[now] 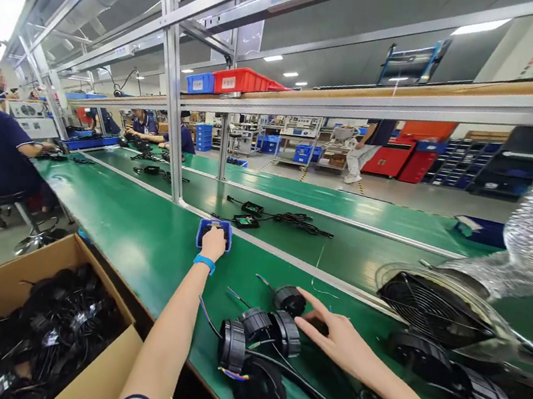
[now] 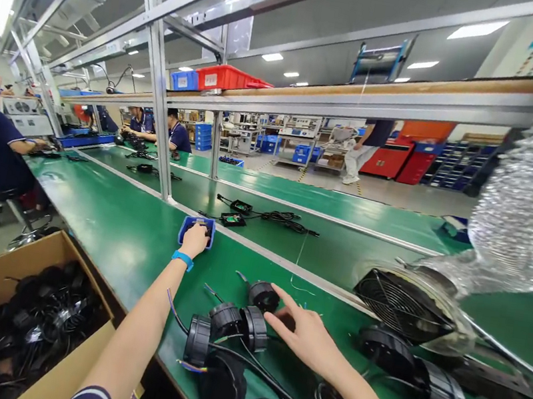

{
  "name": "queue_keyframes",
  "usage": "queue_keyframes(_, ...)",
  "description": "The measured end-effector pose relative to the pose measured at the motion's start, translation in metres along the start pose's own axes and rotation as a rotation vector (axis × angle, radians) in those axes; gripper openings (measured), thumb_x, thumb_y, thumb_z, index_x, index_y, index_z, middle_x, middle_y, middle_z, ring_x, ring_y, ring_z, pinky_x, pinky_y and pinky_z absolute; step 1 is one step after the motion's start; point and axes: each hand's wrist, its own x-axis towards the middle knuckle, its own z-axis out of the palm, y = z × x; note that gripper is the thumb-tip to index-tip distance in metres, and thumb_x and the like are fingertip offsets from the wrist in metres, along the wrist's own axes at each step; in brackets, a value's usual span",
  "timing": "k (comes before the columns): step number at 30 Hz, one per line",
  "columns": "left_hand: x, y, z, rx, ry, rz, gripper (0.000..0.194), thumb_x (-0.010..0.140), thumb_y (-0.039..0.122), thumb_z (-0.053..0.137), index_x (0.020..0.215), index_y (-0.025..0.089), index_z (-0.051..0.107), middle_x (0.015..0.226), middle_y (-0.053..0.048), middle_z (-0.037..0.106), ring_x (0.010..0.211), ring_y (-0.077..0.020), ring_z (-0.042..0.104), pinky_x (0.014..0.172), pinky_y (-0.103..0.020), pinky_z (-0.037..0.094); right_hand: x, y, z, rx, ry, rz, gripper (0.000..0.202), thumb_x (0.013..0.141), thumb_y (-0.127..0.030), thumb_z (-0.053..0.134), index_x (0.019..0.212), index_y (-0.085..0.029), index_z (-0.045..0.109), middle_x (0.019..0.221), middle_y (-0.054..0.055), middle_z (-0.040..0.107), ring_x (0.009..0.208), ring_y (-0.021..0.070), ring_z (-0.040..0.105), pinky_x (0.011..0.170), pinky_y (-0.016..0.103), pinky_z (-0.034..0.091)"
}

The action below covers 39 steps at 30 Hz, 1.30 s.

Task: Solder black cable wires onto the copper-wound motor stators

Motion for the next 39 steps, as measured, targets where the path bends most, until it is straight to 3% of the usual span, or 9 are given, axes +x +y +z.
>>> queue_keyframes(8, -0.002, -0.001, 0.001, 0.008, 0.031, 0.035, 0.023, 0.094, 0.026, 0.050, 0.106, 0.016, 0.067, 0.115, -0.016, 0.063, 0.106, -0.0253, 0.064, 0.090, -0.034, 0.047, -0.002, -0.043, 0.007, 0.148, -0.144, -0.134, 0.061, 0.093, -0.058, 0.040, 0.147, -0.030, 0.040, 0.116, 0.009, 0.069, 0.108, 0.0272, 0.063, 0.098, 0.043, 0.048)
queue_keyframes(10, -0.002, -0.001, 0.000, 0.022, 0.044, 0.028, 0.024, 0.095, 0.026, 0.048, 0.105, 0.015, 0.066, 0.115, -0.016, 0.063, 0.104, -0.0249, 0.065, 0.088, -0.033, 0.048, -0.001, -0.036, 0.005, 0.111, -0.040, -0.159, 0.058, 0.092, -0.060, 0.043, 0.143, -0.031, 0.047, 0.121, 0.008, 0.067, 0.111, 0.0268, 0.062, 0.100, 0.042, 0.047)
queue_keyframes(12, -0.002, -0.001, -0.002, 0.037, 0.053, 0.019, 0.025, 0.095, 0.027, 0.047, 0.106, 0.015, 0.065, 0.115, -0.016, 0.063, 0.103, -0.0242, 0.065, 0.087, -0.032, 0.048, 0.000, -0.019, -0.001, 0.012, 0.166, -0.155, 0.056, 0.091, -0.061, 0.045, 0.135, -0.028, 0.055, 0.120, 0.009, 0.068, 0.111, 0.0283, 0.062, 0.099, 0.043, 0.047)
queue_keyframes(16, -0.011, 0.006, -0.013, 0.039, 0.068, 0.016, 0.027, 0.095, 0.025, 0.043, 0.106, 0.016, 0.066, 0.116, -0.016, 0.062, 0.101, -0.0232, 0.066, 0.087, -0.032, 0.048, -0.016, 0.018, -0.025, -0.366, 0.550, 0.001, 0.055, 0.093, -0.057, 0.039, 0.123, -0.017, 0.062, 0.113, 0.018, 0.068, 0.107, 0.0364, 0.060, 0.094, 0.052, 0.045)
queue_keyframes(20, -0.015, 0.009, -0.021, -0.006, 0.086, 0.048, 0.030, 0.093, 0.020, 0.038, 0.102, 0.016, 0.067, 0.112, -0.017, 0.063, 0.100, -0.0274, 0.065, 0.086, -0.038, 0.049, -0.047, 0.028, -0.038, -0.593, 0.526, 0.294, 0.050, 0.095, -0.047, 0.043, 0.125, -0.011, 0.059, 0.117, 0.021, 0.064, 0.108, 0.0363, 0.058, 0.093, 0.051, 0.043)
queue_keyframes(23, -0.002, 0.002, -0.013, -0.045, 0.105, 0.100, 0.030, 0.091, 0.022, 0.040, 0.102, 0.014, 0.067, 0.111, -0.018, 0.063, 0.102, -0.0309, 0.063, 0.087, -0.043, 0.049, -0.052, 0.032, -0.034, -0.579, 0.510, 0.378, 0.049, 0.095, -0.045, 0.045, 0.131, -0.013, 0.056, 0.124, 0.020, 0.062, 0.115, 0.0342, 0.055, 0.103, 0.053, 0.034)
queue_keyframes(28, 0.014, -0.011, 0.004, -0.025, 0.234, 0.164, 0.029, 0.088, 0.029, 0.045, 0.099, 0.015, 0.069, 0.105, -0.016, 0.066, 0.093, -0.0295, 0.063, 0.082, -0.040, 0.050, -0.034, 0.035, -0.024, -0.406, 0.504, 0.216, 0.044, 0.091, -0.038, 0.058, 0.129, -0.017, 0.059, 0.136, 0.017, 0.054, 0.123, 0.0323, 0.049, 0.107, 0.052, 0.034)
queue_keyframes(35, 0.014, -0.012, 0.006, -0.028, 0.281, 0.171, 0.032, 0.090, 0.032, 0.044, 0.101, 0.016, 0.069, 0.105, -0.014, 0.067, 0.092, -0.0290, 0.064, 0.081, -0.039, 0.051, -0.009, 0.013, -0.019, -0.091, 0.313, -0.261, 0.036, 0.097, -0.022, 0.049, 0.131, -0.018, 0.057, 0.144, 0.011, 0.050, 0.138, 0.0204, 0.040, 0.115, 0.043, 0.034)
queue_keyframes(39, 0.014, -0.010, 0.006, -0.055, 0.303, 0.162, 0.033, 0.091, 0.033, 0.045, 0.107, 0.015, 0.068, 0.106, -0.014, 0.068, 0.095, -0.0288, 0.064, 0.081, -0.038, 0.050, -0.017, 0.009, -0.024, -0.045, 0.604, -0.152, 0.028, 0.096, -0.021, 0.048, 0.119, -0.020, 0.063, 0.128, 0.009, 0.061, 0.121, 0.0208, 0.055, 0.105, 0.040, 0.043)
